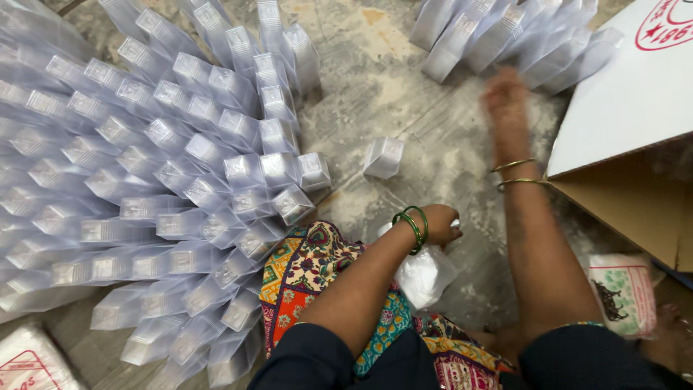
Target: The person sits on the floor and packs small plastic milk bags into a larger plastic bag one at a time, opening the bag and inserting the packets, with a cardboard box nearby. The packed bags are grouped in rows on the floor around them.
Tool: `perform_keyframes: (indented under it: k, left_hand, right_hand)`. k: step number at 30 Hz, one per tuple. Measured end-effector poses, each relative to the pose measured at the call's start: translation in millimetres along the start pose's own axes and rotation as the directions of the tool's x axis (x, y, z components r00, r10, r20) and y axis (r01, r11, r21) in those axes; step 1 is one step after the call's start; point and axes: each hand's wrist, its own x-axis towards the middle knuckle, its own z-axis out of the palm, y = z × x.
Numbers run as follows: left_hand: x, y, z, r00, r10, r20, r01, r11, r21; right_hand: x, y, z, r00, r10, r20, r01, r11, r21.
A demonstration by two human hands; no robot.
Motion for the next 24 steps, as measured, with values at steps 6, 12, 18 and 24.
perform_keyframes:
  k: [6,12,18,24]
  left_hand:
    - [2,-1,10,1.000,-0.002,-0.019,0.002,1.000,0.021]
    - [4,-5,17,0.997,-0.033,0.076,0.044,0.990,-0.137]
    - [7,-11,22,0.999,-0.016,0.036,0.018,0.997,-0.072]
    - [-3,-3,19,0.996,-0.054,0.064,0.060,0.994,-0.092]
  right_hand:
    - [15,62,-54,0.821,0.042,-0.570,-0.017,0.999,0.050]
    - [69,86,-72,0.563,0.059,-0.824,0.185,0.963,0.195]
    - [129,87,-90,0.563,0.118,-0.818,0.169,0.952,0.254]
    - [156,87,-95,0.664,0.216,-0.716,0.126,0.911,0.392]
